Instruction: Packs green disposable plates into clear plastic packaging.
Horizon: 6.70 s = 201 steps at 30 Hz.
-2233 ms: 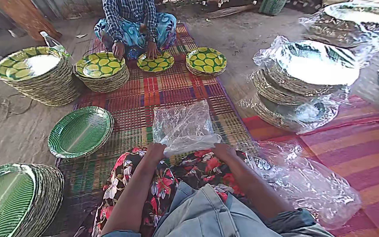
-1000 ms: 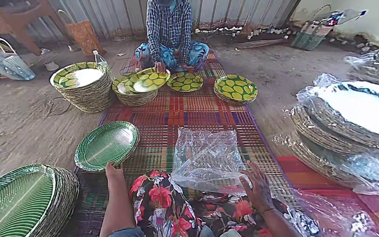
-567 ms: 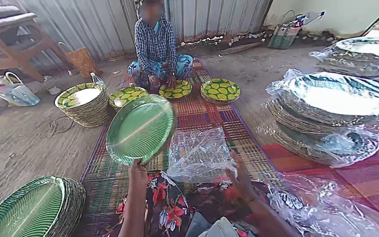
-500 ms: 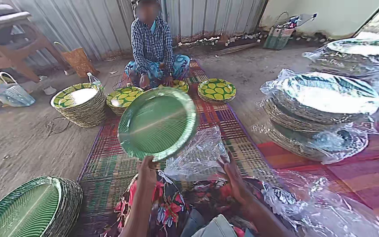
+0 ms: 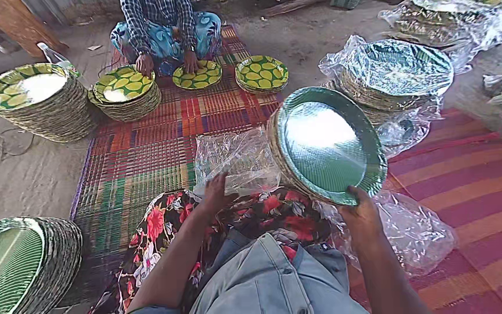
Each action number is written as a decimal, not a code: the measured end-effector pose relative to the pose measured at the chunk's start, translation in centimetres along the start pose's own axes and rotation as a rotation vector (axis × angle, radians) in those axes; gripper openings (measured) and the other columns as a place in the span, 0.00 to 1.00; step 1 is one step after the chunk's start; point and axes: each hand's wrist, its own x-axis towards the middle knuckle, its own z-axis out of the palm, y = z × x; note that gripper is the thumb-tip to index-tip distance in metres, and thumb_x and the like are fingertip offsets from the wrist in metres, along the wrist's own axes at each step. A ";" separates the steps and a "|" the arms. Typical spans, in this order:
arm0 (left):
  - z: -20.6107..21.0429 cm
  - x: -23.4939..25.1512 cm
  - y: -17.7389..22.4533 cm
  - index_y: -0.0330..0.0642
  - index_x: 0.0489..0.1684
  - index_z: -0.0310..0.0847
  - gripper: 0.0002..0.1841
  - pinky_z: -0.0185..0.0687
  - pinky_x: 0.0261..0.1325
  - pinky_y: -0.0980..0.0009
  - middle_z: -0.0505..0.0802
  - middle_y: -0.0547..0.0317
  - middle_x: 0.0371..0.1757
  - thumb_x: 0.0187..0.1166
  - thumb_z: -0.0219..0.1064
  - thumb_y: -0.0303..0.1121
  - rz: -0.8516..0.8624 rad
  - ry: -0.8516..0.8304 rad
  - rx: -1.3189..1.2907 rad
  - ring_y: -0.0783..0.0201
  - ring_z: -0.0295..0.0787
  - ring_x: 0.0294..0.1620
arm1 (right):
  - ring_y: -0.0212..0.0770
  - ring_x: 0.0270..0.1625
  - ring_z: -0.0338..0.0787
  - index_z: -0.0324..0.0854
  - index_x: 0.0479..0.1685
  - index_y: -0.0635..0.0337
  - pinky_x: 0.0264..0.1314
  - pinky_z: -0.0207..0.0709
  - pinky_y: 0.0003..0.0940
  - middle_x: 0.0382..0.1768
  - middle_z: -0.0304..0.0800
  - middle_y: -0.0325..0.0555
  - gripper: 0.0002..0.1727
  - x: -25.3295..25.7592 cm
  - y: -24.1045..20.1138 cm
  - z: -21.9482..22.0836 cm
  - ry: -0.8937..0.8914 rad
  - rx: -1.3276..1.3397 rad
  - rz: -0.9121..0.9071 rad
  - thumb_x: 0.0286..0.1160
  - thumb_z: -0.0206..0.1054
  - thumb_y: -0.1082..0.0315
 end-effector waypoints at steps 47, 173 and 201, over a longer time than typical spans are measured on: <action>0.6 7.9 -3.1 0.31 0.55 0.88 0.19 0.82 0.56 0.43 0.94 0.40 0.41 0.92 0.56 0.39 -0.098 0.005 -0.162 0.45 0.91 0.40 | 0.25 0.41 0.92 0.73 0.60 0.61 0.47 0.88 0.25 0.39 0.89 0.36 0.11 -0.5 -1.5 -1.9 -0.127 -0.381 -0.186 0.87 0.50 0.72; -3.2 3.4 9.2 0.30 0.66 0.83 0.23 0.76 0.73 0.43 0.87 0.37 0.69 0.82 0.67 0.40 0.587 0.565 0.095 0.41 0.84 0.72 | 0.32 0.62 0.86 0.33 0.93 0.64 0.56 0.85 0.27 0.74 0.69 0.58 0.44 -7.5 7.3 6.6 -0.399 -0.332 -0.008 0.80 0.58 0.75; 3.6 6.0 18.2 0.35 0.64 0.86 0.15 0.54 0.89 0.40 0.90 0.43 0.68 0.86 0.59 0.26 0.963 -0.012 0.240 0.43 0.78 0.81 | 0.25 0.42 0.79 0.77 0.51 0.69 0.50 0.74 0.21 0.41 0.81 0.42 0.09 -7.7 7.6 8.1 -0.639 -1.127 0.043 0.86 0.52 0.77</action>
